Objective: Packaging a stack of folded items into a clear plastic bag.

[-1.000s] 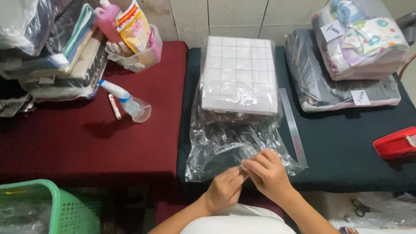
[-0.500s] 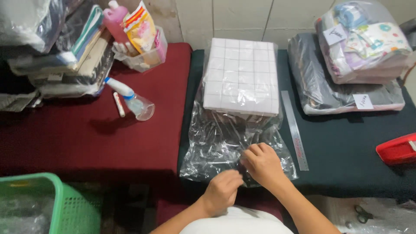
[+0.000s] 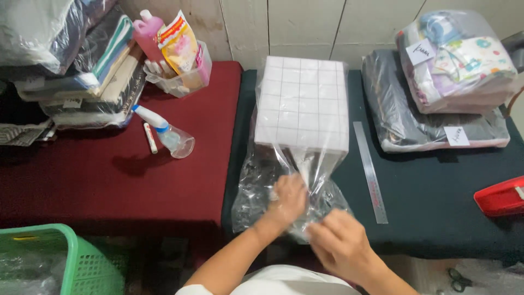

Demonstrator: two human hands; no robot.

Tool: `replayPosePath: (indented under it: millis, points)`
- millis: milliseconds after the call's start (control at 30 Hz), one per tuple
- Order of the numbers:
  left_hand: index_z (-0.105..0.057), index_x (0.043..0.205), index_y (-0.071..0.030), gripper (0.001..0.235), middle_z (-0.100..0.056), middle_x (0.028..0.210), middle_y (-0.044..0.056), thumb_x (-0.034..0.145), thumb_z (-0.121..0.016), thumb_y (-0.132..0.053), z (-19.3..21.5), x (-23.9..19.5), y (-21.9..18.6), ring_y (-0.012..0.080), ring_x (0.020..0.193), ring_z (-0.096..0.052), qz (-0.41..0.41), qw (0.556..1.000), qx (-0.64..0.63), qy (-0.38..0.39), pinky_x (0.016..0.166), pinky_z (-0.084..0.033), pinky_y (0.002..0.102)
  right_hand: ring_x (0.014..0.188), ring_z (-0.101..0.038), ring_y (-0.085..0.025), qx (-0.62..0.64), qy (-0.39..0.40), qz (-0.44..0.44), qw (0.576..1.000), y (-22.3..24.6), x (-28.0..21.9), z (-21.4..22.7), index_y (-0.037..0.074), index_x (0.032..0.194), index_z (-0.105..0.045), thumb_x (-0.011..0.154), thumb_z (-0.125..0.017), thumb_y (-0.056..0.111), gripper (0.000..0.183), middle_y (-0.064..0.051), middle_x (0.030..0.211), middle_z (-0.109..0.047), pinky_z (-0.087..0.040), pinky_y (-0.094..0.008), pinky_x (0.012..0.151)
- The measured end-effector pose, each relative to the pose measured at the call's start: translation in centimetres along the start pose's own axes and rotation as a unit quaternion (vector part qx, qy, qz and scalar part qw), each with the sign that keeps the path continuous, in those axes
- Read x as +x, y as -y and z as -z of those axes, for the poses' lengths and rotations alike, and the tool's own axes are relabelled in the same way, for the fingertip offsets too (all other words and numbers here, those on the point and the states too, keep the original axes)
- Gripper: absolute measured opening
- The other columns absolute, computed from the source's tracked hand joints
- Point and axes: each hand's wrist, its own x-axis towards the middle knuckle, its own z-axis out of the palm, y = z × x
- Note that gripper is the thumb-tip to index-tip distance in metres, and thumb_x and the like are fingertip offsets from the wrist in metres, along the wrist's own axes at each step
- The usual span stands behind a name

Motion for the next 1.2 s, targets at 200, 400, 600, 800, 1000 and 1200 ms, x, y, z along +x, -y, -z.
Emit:
replayPosePath:
  millis: [200,400,600,800,1000,1200]
  points:
    - [-0.055,0.105,-0.005,0.018,-0.06,0.113,0.016,0.09,-0.065,-0.001,2.8,-0.6,-1.1,0.0338,0.108,-0.057,-0.104,0.979,0.174,0.016,0.095,-0.045,0.05,0.087,-0.072,-0.023,0.367,0.41,-0.125,0.825,-1.1,-5.7,-5.6,0.008,0.108,-0.072,0.09,-0.076,0.013,0.018,-0.007,0.091,-0.068,-0.058,-0.036,0.077]
    - [-0.057,0.126,-0.003,0.039,-0.061,0.125,0.013,0.089,-0.066,-0.006,0.9,-3.8,-0.6,0.0316,0.118,-0.057,-0.124,0.98,-0.045,-0.148,0.103,-0.046,0.049,0.107,-0.071,-0.033,0.239,0.008,-0.298,0.924,-5.7,-3.0,-14.1,0.007,0.118,-0.067,0.091,-0.061,0.009,0.028,-0.015,0.115,-0.071,-0.056,-0.039,0.092]
    - [-0.052,0.134,0.008,0.06,-0.057,0.127,0.026,0.078,-0.067,-0.005,-1.9,-3.3,3.5,0.0443,0.122,-0.052,0.072,0.992,0.012,-0.103,0.107,-0.043,0.052,0.1,-0.072,-0.036,0.098,0.03,-0.275,0.956,-9.7,1.1,-16.8,0.006,0.114,-0.07,0.085,-0.066,0.008,0.029,-0.018,0.108,-0.075,-0.057,-0.039,0.084]
    - [-0.046,0.142,0.008,0.058,-0.051,0.133,0.031,0.099,-0.064,-0.026,-2.1,-3.7,3.0,0.0506,0.127,-0.045,0.124,0.988,0.089,-0.012,0.11,-0.033,0.061,0.104,-0.07,-0.037,0.039,0.201,-0.462,0.863,-10.3,4.3,-16.6,0.009,0.133,-0.063,0.095,-0.06,0.022,0.04,-0.02,0.115,-0.071,-0.054,-0.043,0.089]
    - [-0.04,0.154,-0.005,0.072,-0.032,0.158,0.028,0.093,-0.062,-0.036,0.6,-3.5,1.2,0.0603,0.14,-0.021,0.11,0.988,0.091,0.062,0.107,-0.012,0.077,0.106,-0.072,-0.031,0.124,0.237,-0.327,0.906,-15.5,1.4,-19.9,0.011,0.12,-0.074,0.089,-0.063,0.023,0.036,-0.013,0.117,-0.075,-0.055,-0.041,0.091]
    - [-0.056,0.145,-0.018,0.06,-0.035,0.154,0.031,0.088,-0.066,-0.035,0.1,-4.4,1.4,0.0582,0.144,-0.018,0.127,0.981,0.087,0.121,0.11,-0.008,0.079,0.111,-0.069,-0.026,0.225,0.209,-0.336,0.89,-17.6,-0.1,-21.2,0.014,0.131,-0.068,0.096,-0.059,0.029,0.039,-0.01,0.124,-0.072,-0.051,-0.038,0.095]
